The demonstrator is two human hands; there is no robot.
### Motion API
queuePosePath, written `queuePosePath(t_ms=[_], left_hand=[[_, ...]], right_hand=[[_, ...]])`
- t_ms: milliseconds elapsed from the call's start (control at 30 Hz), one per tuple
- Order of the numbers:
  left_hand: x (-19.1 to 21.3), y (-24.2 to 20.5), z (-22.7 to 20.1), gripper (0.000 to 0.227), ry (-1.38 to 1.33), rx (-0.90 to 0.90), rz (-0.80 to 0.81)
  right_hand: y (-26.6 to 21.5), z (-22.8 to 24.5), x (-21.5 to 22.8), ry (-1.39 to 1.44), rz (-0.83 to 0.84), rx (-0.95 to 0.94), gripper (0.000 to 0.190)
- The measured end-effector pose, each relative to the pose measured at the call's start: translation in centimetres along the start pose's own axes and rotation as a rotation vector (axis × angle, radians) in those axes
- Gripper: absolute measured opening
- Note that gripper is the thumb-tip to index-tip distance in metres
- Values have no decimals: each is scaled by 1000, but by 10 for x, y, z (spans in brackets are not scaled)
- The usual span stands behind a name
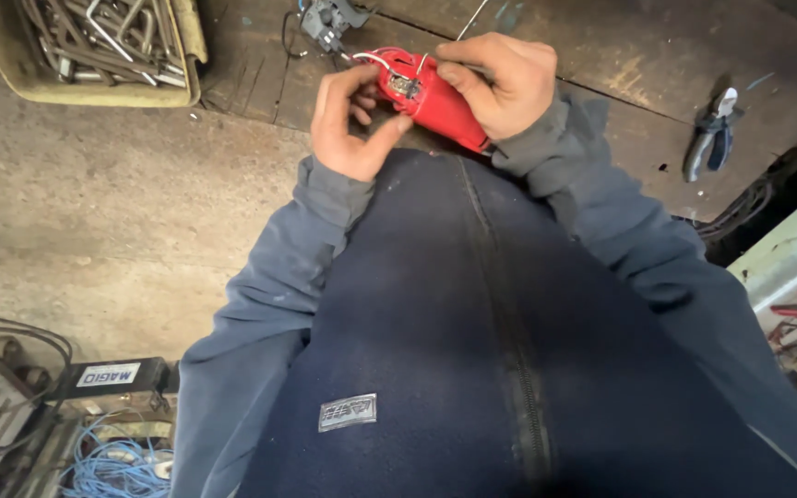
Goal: The person disassembles a red cordless drill, removing the handle and using a hex key to loosen the chuck. They then use a screwdriver to remove screws from the drill's casing, exposing the internal wiring and components.
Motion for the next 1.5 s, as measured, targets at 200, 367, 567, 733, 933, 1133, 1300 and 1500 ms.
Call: queuePosePath(t_ms=[200,367,567,733,933,1133,1300,1500], left_hand=[[-6,0,18,89,132,149,72],[-2,8,4,72,46,6,65],[-3,9,11,71,51,1,76],[-4,7,15,71,47,13,73],[-3,6,18,71,33,-4,46],[0,7,20,68,29,-3,40],[1,10,20,68,10,-33,51],[1,14,17,68,30,-57,44]], right_hand=[[5,42,-18,-335,133,339,20],[6,65,-33,-482,169,542,25],[8,73,-45,-610,198,619,29],[7,73,-51,-707,252,640,31],[9,73,-58,-710,322,611,33],[13,78,-71,-715,359,622,36],[16,81,-78,-806,351,614,41],[20,76,-76,-807,333,599,36]])
Point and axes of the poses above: each hand's wrist, its own y-axis towards the middle knuckle, its own x-axis out of the back of the hand, z = x × y, the point moved 8 cm from there along y, towards the middle knuckle, and after that the axes turned 9 degrees about y, right-handed, at the moved point
